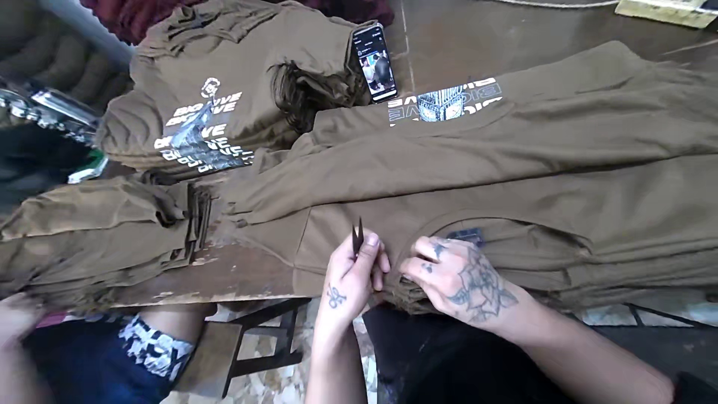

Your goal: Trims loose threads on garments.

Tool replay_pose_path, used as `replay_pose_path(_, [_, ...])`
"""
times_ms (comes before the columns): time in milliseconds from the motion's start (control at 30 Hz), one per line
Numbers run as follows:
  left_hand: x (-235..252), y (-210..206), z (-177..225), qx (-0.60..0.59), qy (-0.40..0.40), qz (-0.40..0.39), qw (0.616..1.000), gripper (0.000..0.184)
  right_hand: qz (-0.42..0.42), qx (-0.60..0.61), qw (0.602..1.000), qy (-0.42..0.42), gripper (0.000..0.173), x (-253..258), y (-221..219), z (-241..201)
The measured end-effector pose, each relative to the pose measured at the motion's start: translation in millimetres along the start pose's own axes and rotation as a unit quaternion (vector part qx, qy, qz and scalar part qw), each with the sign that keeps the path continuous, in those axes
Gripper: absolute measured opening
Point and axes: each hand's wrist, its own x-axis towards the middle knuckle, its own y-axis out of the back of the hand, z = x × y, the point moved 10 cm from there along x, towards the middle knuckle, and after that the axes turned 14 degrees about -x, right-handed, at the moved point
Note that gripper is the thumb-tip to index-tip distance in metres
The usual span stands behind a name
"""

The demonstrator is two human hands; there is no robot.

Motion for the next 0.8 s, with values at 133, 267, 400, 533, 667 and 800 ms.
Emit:
replay_pose_path(133, [-2.7,6.0,-1.6,-0.055,-0.017,-0.004,0.998,0.032,0.008,0.083,0.995,0.053,0.024,-16.2,11.4,-5.7])
replay_pose_path(267, [-4.3,-7.5,4.1,0.204,0.006,-0.026,0.979,0.038,0.005,0.1,0.994,0.053,0.025,-38.7,15.4,-1.5])
replay_pose_path(400, [-0.3,-16.4,13.0,0.304,-0.006,-0.035,0.952,0.026,0.003,0.087,0.993,0.08,0.026,-42.3,15.3,-8.0])
replay_pose_path(533, [-16.3,8.6,20.1,-0.003,-0.127,0.073,0.989,0.01,0.024,0.153,0.988,0.001,0.026,-34.3,21.6,9.4])
replay_pose_path(667, [-24.1,9.4,11.0,-0.165,-0.213,0.057,0.961,0.006,-0.039,0.11,0.989,-0.091,0.036,2.1,5.0,18.2])
replay_pose_path(800, [-19.3,4.7,9.5,-0.13,-0.18,-0.005,0.975,0.011,-0.074,0.065,0.995,-0.03,0.022,20.4,-14.9,0.9])
